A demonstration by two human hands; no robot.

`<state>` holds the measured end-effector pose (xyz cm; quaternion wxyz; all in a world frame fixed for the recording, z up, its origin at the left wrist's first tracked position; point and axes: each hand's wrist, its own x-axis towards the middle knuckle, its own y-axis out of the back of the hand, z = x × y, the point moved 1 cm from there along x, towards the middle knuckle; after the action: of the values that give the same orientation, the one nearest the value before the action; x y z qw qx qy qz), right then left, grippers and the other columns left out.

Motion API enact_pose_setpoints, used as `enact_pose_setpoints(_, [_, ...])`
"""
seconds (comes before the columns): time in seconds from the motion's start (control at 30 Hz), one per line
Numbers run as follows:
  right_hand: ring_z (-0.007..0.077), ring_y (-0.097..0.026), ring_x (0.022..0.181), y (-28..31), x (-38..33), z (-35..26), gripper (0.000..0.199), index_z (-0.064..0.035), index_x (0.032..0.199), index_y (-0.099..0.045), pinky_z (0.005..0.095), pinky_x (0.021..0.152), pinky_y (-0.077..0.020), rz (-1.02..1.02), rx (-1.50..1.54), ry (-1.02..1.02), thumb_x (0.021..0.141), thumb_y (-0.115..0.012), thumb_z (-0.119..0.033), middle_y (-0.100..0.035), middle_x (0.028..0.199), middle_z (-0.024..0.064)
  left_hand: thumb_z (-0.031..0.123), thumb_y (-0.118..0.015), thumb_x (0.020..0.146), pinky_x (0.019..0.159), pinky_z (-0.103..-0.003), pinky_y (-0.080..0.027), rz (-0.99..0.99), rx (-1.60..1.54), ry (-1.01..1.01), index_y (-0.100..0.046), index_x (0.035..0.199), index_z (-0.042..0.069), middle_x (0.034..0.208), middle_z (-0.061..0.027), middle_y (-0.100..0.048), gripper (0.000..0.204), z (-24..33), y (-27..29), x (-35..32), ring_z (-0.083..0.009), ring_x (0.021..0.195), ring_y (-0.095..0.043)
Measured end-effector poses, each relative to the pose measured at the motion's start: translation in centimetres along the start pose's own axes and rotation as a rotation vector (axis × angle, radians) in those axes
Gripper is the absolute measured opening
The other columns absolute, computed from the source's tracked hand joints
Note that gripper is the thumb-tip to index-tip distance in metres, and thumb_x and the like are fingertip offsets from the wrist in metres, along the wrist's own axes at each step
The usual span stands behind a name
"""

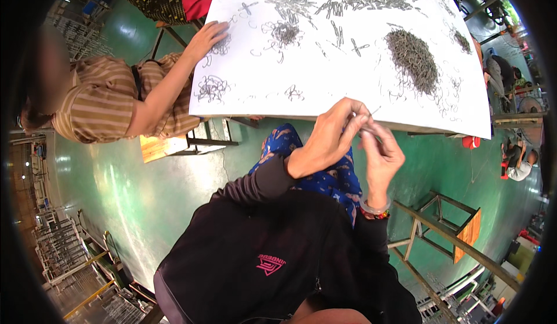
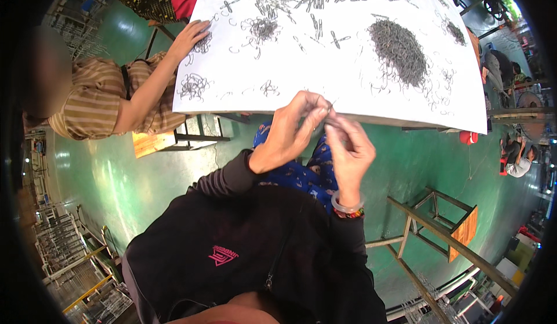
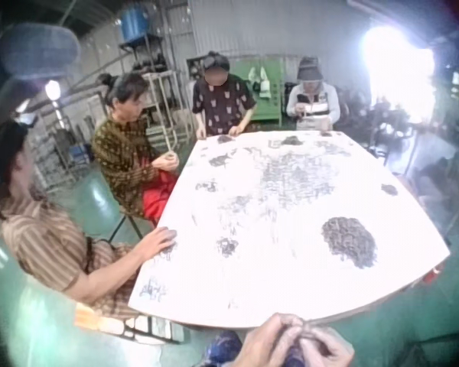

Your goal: The person picks up metal clips and links from a table, joins them together to form a chain, and then hangs the completed chain onto a rack.

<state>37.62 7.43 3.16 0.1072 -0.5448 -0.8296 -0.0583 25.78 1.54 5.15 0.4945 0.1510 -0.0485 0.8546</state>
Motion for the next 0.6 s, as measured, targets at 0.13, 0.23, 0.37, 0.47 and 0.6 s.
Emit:
enact_pose_setpoints(0.13, [0.0092,-0.055,0.059,1.1,7.1,1.1,0.023,0.0054,0.102,-0.064,0.0221,0.052,-0.044,0.005,-0.088,-0.107,0.089,-0.056,-0.012,-0.064,0.075,0.0088,0.004,-0.051,0.092,0.071,-0.026,-0.047,-0.028,-0.058,-0.01,-0.05,0.102,-0.003,0.089,-0.009,-0.062,0.012,0.0,-0.1,-0.1,-0.0127,0.079,-0.059])
enact_pose_setpoints(0.23, [0.0165,-0.059,0.059,-0.5,15.1,6.0,0.028,0.0067,0.099,-0.064,0.0277,0.055,-0.0462,-0.105,-0.209,-0.151,0.087,-0.058,-0.017,-0.066,0.075,0.0138,0.003,-0.052,0.091,0.073,-0.027,-0.047,-0.095,-0.014,0.007,-0.054,0.099,-0.003,0.091,-0.0097,-0.06,0.01,0.3,-0.3,0.2,-0.0146,0.081,-0.06])
enact_pose_setpoints(0.37, [0.0134,-0.061,0.061,-3.3,22.4,15.6,0.029,0.0042,0.099,-0.065,0.0275,0.056,-0.0481,-0.216,-0.986,0.075,0.079,-0.066,-0.016,-0.064,0.07,0.0122,0.002,-0.053,0.09,0.075,-0.027,-0.047,-0.126,0.021,0.013,-0.056,0.097,-0.002,0.088,-0.0095,-0.06,0.009,-0.1,-0.5,0.1,-0.0155,0.082,-0.059])
enact_pose_setpoints(0.47, [0.0129,-0.06,0.06,-4.2,22.6,16.3,0.027,0.006,0.094,-0.065,0.027,0.054,-0.0472,-0.255,-0.955,-0.023,0.073,-0.069,-0.012,-0.064,0.068,0.0108,0.004,-0.054,0.09,0.076,-0.026,-0.046,-0.11,0.007,0.027,-0.056,0.096,-0.002,0.087,-0.0085,-0.06,0.009,-0.2,-0.5,-0.2,-0.0144,0.081,-0.058])
enact_pose_setpoints(0.6, [0.0126,-0.059,0.061,-2.6,18.4,10.4,0.024,0.0087,0.091,-0.064,0.0244,0.052,-0.0436,-0.311,-0.253,-0.399,0.072,-0.068,-0.006,-0.063,0.069,0.0088,0.008,-0.052,0.093,0.078,-0.026,-0.045,-0.081,-0.04,0.105,-0.056,0.096,-0.002,0.088,-0.0066,-0.062,0.012,-0.8,-0.2,0.3,-0.0113,0.084,-0.056])
